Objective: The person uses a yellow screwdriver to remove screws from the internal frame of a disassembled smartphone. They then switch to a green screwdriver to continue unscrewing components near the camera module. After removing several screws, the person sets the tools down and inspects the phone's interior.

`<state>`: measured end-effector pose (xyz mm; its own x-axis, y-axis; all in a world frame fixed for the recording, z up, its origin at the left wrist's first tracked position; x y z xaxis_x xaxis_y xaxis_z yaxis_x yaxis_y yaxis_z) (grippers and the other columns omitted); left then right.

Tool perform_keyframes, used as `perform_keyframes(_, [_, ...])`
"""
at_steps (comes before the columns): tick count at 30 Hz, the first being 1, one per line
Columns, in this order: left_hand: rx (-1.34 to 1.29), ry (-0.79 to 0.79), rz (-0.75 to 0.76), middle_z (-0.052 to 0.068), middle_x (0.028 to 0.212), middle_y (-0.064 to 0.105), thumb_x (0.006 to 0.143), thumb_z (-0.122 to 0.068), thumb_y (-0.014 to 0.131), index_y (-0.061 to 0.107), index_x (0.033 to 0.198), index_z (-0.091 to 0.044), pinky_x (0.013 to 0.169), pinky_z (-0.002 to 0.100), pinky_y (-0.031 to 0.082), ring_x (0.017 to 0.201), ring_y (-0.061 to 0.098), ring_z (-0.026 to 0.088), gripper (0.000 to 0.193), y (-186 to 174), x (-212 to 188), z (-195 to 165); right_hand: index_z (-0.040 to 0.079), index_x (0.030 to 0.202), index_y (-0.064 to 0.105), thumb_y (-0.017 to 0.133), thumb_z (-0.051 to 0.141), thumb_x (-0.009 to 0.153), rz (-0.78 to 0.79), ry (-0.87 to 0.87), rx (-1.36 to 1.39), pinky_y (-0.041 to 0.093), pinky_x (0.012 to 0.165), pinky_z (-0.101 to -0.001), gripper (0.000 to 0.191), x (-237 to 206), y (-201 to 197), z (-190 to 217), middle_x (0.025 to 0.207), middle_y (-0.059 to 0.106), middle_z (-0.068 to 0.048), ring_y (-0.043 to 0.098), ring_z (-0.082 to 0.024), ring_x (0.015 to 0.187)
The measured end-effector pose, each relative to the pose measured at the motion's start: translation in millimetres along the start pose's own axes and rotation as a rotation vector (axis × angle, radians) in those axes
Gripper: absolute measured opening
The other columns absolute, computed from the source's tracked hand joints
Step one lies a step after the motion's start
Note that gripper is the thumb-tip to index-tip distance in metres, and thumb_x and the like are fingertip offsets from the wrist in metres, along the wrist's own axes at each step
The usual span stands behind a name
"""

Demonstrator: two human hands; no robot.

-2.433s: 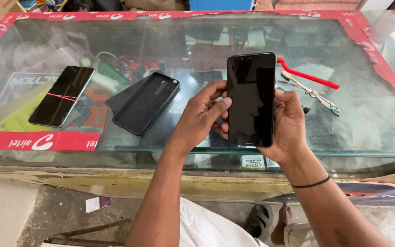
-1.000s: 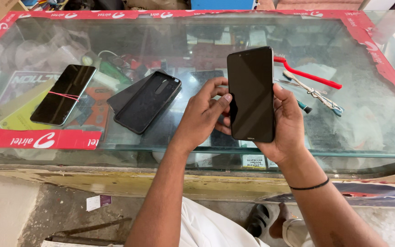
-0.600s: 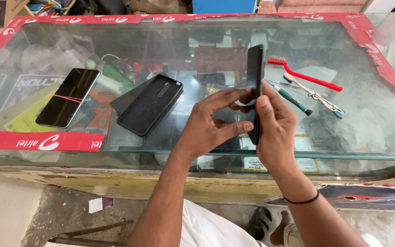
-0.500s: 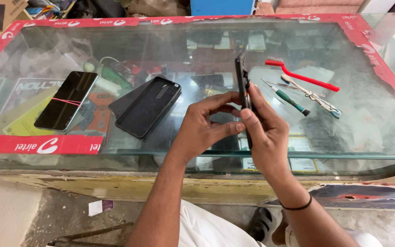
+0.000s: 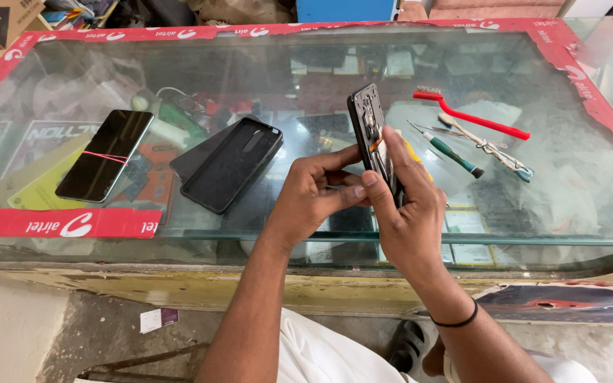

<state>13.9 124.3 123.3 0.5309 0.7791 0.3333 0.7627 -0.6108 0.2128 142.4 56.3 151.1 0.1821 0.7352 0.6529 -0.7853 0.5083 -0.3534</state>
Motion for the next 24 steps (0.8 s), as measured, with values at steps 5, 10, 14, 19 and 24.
perform_keyframes(5, [0.019, 0.028, -0.005, 0.017, 0.124, 0.071, 0.089, -0.007, 0.076, 0.053, 0.143, 0.01, 0.088, 0.035, 0.065, 0.097, 0.073, 0.017, 0.06, 0, -1, -2, 0.008, 0.152, 0.05, 0.066, 0.023, 0.099, 0.025, 0.14, 0.014, 0.054, 0.088, -0.0304, 0.057, -1, 2, -11, 0.117, 0.072, -0.019, 0.068, -0.018, 0.097])
perform_keyframes(10, [0.031, 0.025, -0.015, 0.017, 0.124, 0.072, 0.089, -0.008, 0.076, 0.054, 0.143, 0.01, 0.088, 0.035, 0.065, 0.098, 0.073, 0.017, 0.061, 0, 0, -1, 0.008, 0.156, 0.047, 0.064, 0.019, 0.106, 0.02, -0.062, -0.038, 0.053, 0.104, -0.0349, 0.054, 2, 1, 5, 0.149, 0.061, -0.024, 0.063, -0.023, 0.131])
perform_keyframes(14, [0.026, 0.016, 0.003, 0.017, 0.118, 0.072, 0.09, -0.01, 0.075, 0.051, 0.146, 0.008, 0.091, 0.036, 0.065, 0.101, 0.073, 0.018, 0.063, 1, 1, -2, 0.005, 0.155, 0.033, 0.068, 0.02, 0.099, 0.0, 0.141, 0.204, 0.057, 0.089, -0.0279, 0.068, 1, 2, -7, 0.144, 0.061, -0.019, 0.069, -0.014, 0.11])
perform_keyframes(19, [-0.025, -0.013, 0.01, 0.012, 0.11, 0.073, 0.092, -0.014, 0.065, 0.058, 0.139, 0.007, 0.085, 0.036, 0.066, 0.099, 0.073, 0.018, 0.052, 1, 1, -2, 0.001, 0.137, 0.054, 0.078, 0.018, 0.095, -0.02, 0.22, 0.256, 0.058, 0.088, -0.0236, 0.052, -1, 5, -16, 0.137, 0.068, -0.019, 0.068, -0.012, 0.106])
perform_keyframes(24, [0.11, -0.105, -0.154, 0.008, 0.094, 0.075, 0.097, -0.019, 0.061, 0.072, 0.117, 0.008, 0.067, 0.029, 0.062, 0.082, 0.073, 0.013, 0.035, -13, 1, 7, 0.003, 0.129, 0.072, 0.078, 0.018, 0.093, 0.009, 0.309, 0.068, 0.053, 0.081, -0.0248, 0.039, -1, 2, -21, 0.154, 0.06, -0.017, 0.064, -0.012, 0.103])
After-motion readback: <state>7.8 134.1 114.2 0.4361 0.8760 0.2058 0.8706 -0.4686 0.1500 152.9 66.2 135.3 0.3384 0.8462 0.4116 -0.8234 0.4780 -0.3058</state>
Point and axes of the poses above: each hand's wrist, its own x-axis towards the middle knuckle, its own y-axis out of the palm, z = x × y, the point moved 7 cm from there along x, towards the middle knuckle
